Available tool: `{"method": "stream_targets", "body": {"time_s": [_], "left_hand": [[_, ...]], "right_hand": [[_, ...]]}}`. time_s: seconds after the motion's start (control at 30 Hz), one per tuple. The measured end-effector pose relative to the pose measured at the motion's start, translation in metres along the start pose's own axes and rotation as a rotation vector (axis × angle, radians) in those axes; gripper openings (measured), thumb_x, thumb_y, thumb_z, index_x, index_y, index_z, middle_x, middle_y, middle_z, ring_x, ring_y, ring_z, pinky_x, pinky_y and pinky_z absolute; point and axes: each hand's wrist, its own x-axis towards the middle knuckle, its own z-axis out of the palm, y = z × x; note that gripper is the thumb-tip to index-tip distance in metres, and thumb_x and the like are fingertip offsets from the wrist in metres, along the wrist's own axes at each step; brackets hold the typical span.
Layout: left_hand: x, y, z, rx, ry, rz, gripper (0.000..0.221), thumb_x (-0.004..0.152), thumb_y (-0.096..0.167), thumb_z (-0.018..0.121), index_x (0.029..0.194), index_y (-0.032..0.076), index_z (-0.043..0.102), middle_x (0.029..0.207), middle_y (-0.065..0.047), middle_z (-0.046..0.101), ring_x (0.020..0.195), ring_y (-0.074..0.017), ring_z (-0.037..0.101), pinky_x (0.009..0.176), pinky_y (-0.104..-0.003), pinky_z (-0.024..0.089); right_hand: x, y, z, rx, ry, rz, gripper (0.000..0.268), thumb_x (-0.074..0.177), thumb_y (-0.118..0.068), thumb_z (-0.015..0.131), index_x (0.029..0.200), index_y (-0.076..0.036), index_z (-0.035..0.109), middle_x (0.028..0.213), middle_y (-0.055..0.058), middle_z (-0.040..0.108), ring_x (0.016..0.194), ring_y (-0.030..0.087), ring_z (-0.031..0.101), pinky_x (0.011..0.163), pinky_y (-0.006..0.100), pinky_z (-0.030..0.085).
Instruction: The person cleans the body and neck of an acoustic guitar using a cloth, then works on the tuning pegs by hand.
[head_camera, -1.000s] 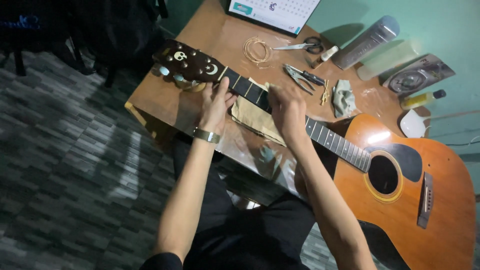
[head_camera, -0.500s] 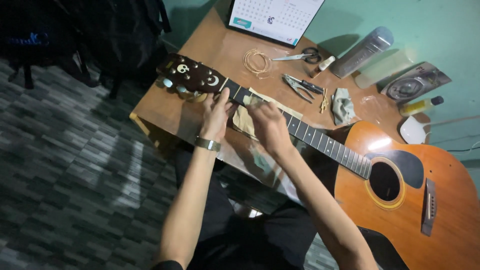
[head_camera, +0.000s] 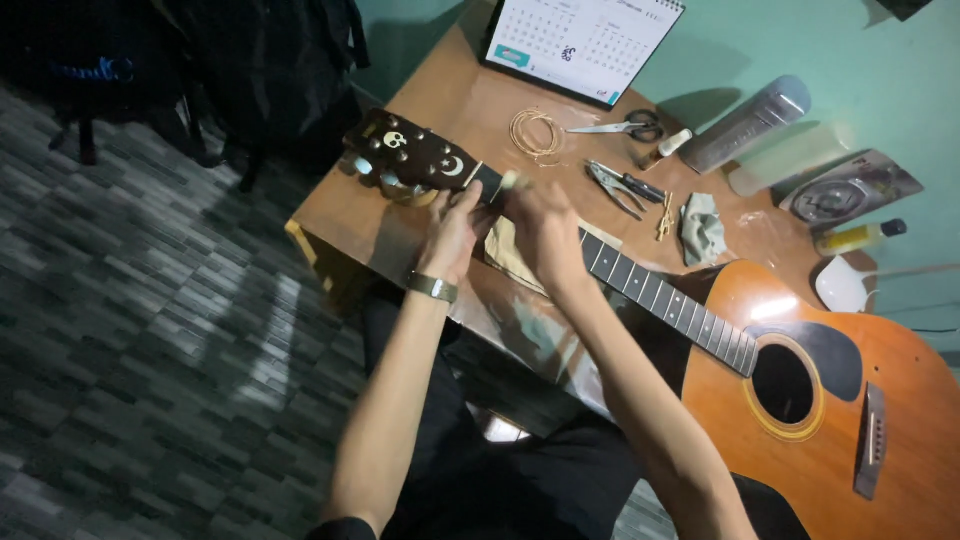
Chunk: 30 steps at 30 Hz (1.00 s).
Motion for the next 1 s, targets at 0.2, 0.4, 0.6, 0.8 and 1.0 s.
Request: {"method": "stream_targets", "body": {"time_s": [0.2,0.4,0.6,0.8,1.0], "left_hand": [[0.067,-0.038,-0.058,-0.33,-0.101,-0.193,0.083,0.079,0.05,0.089,0.135,0.003,0.048,0.126,-0.013,0.055,0.12,-0.0276,0.054,0.095,-0.034,0.048],[0.041,-0.013,-0.032,-0.378,-0.076,-0.172,0.04,0.094,0.036,0.077,0.117,0.004,0.068,0.106,-0.011,0.07,0.098,-0.0263,0.069,0.087,-0.04,0.057],[0.079,-0.043,-0.06,-0.372,-0.084,-0.209,0.049,0.086,0.039,0.084,0.119,0.007,0.065,0.099,-0.004,0.062,0.101,-0.0218,0.065,0.095,-0.033,0.054],[0.043,-0.005,-0.031,-0.437,-0.142,-0.179,0.048,0.09,0.038,0.081,0.121,0.004,0.068,0.117,-0.016,0.071,0.11,-0.0334,0.069,0.098,-0.046,0.057],[0.033,-0.004,-0.03,-0.539,-0.189,-0.211,0.04,0.093,0.037,0.074,0.114,0.003,0.07,0.107,-0.014,0.072,0.101,-0.0303,0.071,0.091,-0.043,0.06]], "right_hand": [[0.024,0.01,0.004,0.032,-0.041,0.098,0.014,0.088,-0.005,0.073,0.1,-0.012,0.075,0.081,0.007,0.073,0.083,0.033,0.069,0.074,0.045,0.056],[0.025,-0.031,0.033,0.046,-0.056,-0.057,0.015,0.09,-0.003,0.066,0.098,-0.015,0.073,0.083,0.007,0.071,0.086,0.03,0.068,0.074,0.038,0.056],[0.046,0.021,0.046,0.026,-0.04,0.026,0.017,0.09,-0.005,0.069,0.106,-0.011,0.073,0.084,0.012,0.071,0.087,0.038,0.069,0.069,0.05,0.055],[0.032,-0.018,0.028,0.053,-0.075,-0.033,0.022,0.092,-0.004,0.068,0.112,-0.01,0.075,0.092,0.018,0.069,0.093,0.04,0.067,0.074,0.049,0.057],[0.081,0.035,0.065,0.037,-0.245,-0.092,0.013,0.076,-0.01,0.076,0.088,-0.011,0.08,0.085,0.01,0.071,0.085,0.036,0.07,0.074,0.05,0.057]]}}
